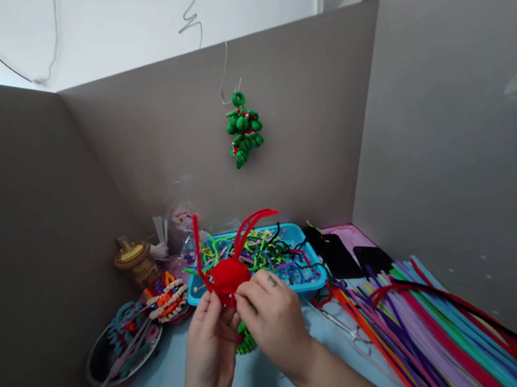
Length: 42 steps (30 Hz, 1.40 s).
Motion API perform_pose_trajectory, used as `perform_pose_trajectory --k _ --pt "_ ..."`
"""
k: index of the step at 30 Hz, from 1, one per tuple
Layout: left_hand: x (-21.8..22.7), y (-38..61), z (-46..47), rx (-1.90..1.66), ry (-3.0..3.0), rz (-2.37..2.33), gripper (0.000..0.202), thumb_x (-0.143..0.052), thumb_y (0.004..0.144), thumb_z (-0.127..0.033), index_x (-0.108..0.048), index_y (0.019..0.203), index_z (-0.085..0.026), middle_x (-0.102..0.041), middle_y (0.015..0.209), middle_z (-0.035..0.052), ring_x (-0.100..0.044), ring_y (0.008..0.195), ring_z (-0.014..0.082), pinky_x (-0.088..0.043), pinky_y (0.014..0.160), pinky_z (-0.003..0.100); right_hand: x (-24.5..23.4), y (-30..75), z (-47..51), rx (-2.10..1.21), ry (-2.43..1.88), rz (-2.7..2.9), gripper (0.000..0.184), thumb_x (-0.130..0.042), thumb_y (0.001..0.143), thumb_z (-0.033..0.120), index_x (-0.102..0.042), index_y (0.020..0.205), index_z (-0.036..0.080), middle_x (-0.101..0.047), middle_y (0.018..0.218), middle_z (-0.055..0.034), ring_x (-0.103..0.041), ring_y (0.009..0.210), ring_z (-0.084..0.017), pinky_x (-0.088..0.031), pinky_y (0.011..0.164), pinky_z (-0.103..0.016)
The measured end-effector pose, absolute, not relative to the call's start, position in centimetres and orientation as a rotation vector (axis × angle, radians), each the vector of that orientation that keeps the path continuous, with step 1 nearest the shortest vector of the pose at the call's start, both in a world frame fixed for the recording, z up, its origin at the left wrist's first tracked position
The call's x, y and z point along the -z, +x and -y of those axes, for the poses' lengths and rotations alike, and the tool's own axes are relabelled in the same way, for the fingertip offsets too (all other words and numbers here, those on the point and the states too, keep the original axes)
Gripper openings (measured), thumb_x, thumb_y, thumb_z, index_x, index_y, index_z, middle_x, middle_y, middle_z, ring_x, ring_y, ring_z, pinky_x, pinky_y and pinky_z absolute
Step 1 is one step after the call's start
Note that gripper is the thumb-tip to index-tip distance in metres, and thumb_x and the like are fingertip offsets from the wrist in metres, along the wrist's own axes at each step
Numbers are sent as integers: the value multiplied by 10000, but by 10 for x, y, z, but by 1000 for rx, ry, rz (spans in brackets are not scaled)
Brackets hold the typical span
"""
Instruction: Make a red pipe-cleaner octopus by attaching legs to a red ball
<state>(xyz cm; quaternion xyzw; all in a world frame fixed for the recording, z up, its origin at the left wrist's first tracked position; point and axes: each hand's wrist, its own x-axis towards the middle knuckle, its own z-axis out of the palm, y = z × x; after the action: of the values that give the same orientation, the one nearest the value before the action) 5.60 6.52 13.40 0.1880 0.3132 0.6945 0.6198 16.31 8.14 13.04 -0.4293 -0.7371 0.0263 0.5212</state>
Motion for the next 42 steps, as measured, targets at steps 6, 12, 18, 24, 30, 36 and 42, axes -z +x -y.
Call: perform_pose_trajectory --k 6,12,18,24,30,36,42 --pt "-138 58 -59 -1601 473 -717 371 -787 650 -234 -600 966 -186 -712 956 50 -686 785 142 -525 696 216 -131 162 -80 100 -1013 1784 180 -512 866 152 -642 750 199 -574 730 -46 -524 696 -174 -420 645 -285" --pt "-136 61 -62 -1626 488 -741 457 -825 573 -191 -606 973 -172 -726 921 63 -697 813 167 -524 775 252 -127 161 -79 43 -990 1827 206 -515 876 161 -662 735 191 -588 744 -62 -525 716 -177 -431 671 -299" --pt "-123 54 -73 -1702 529 -904 311 -799 593 -219 -639 847 -139 -731 785 35 -678 685 126 -508 664 203 -133 162 -84 -247 -971 1774 121 -564 823 170 -683 815 195 -614 771 -53 -551 744 -181 -451 681 -299" --pt "-116 58 -72 -1584 907 -1092 216 -726 645 -188 -668 845 -133 -741 791 59 -682 728 165 -509 698 239 -143 172 -88 -847 -1013 1551 126 -568 791 263 -641 826 167 -572 631 4 -529 564 -133 -425 529 -238" --pt "-94 65 -70 -1408 1295 -1196 131 -630 716 -183 -678 831 -144 -731 800 70 -658 731 192 -495 687 267 -147 177 -87 -930 -992 1366 234 -540 816 301 -495 617 187 -476 537 49 -443 494 -97 -359 475 -208" --pt "-68 65 -71 -1242 1646 -1345 187 -585 723 -142 -713 850 -189 -718 757 41 -628 672 181 -459 648 263 -148 198 -91 -602 -932 1027 216 -606 786 324 -540 639 181 -480 569 43 -423 524 -99 -349 500 -219" --pt "-78 59 -79 -1353 1324 -1215 148 -657 704 -199 -699 840 -160 -728 758 52 -637 659 164 -469 627 244 -156 210 -95 -613 -807 857 245 -647 759 320 -483 625 195 -425 540 65 -385 485 -85 -326 467 -205"
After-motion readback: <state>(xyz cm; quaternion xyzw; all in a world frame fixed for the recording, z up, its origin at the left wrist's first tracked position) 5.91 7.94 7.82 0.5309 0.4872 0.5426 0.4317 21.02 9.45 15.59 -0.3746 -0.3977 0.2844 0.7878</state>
